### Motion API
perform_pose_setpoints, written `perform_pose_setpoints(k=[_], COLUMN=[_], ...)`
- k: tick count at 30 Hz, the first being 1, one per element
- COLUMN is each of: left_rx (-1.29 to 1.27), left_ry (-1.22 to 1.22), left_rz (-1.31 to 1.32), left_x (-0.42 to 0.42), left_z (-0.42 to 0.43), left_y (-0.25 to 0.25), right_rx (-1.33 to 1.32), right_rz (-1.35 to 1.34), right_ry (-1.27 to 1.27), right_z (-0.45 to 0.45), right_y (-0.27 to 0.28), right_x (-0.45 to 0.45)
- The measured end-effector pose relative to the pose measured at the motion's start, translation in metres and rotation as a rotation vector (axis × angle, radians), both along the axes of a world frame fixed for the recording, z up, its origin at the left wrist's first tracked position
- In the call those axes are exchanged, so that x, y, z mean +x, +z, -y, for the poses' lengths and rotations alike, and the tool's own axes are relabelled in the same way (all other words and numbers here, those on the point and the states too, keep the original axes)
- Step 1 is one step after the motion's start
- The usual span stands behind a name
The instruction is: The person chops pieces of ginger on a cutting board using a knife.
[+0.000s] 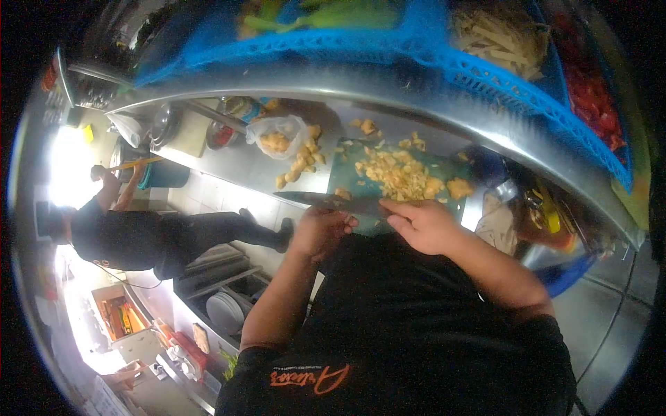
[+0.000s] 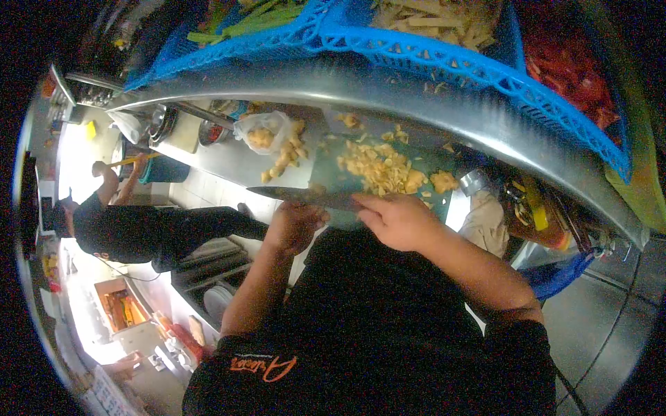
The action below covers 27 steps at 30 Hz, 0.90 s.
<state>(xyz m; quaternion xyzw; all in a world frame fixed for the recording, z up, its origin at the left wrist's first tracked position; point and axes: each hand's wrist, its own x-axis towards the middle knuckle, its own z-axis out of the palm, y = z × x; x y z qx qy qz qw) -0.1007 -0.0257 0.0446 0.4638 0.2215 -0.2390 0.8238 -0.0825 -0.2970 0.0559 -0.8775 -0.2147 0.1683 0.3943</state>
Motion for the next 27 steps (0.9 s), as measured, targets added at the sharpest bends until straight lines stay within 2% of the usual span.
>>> perform_pose_setpoints(k=[4,8,10,11,12,14,16,18,20,21,23,26,27], left_rx=[0.017,0.173,0.243,0.312,0.274,0.199,0.158,0.17,0.344,0.43,0.421,0.376,0.355], left_ry=[-0.044,-0.038,-0.085,-0.154,-0.107,-0.009,-0.065,-0.123,-0.216,-0.266,-0.29,-0.289,-0.284], left_rz=[0.058,0.104,0.096,0.14,0.097,0.009,0.032,0.069,0.138,0.182,0.172,0.198,0.211], left_x=[0.001,-0.001,0.003,0.007,0.007,0.002,0.002,-0.002,-0.004,-0.002,0.0,-0.003,-0.004], left_z=[0.003,0.002,-0.003,0.004,0.004,0.001,-0.001,-0.005,-0.005,-0.003,-0.005,-0.008,-0.01], left_y=[0.018,0.016,0.006,0.021,0.019,0.013,0.015,0.011,0.004,0.001,0.0,0.004,0.006], right_rx=[-0.212,0.065,0.039,0.059,0.079,-0.074,-0.139,-0.008,0.096,0.077,0.038,-0.175,-0.067], right_rz=[-0.173,-0.159,-0.022,0.036,0.094,0.006,-0.127,-0.109,-0.157,-0.146,-0.115,-0.239,-0.25], right_ry=[-0.084,-0.063,0.008,0.031,0.054,-0.005,-0.111,-0.089,-0.053,-0.026,0.032,-0.084,-0.104], right_z=[0.011,0.004,-0.001,-0.003,-0.005,0.001,0.01,0.012,0.01,0.008,0.005,0.021,0.027], right_y=[-0.019,0.011,0.015,0.015,0.014,0.009,-0.008,-0.002,0.007,0.008,0.011,-0.04,-0.049], right_x=[0.021,0.007,0.0,-0.002,-0.004,0.003,0.012,0.011,-0.001,-0.002,0.001,0.022,0.024])
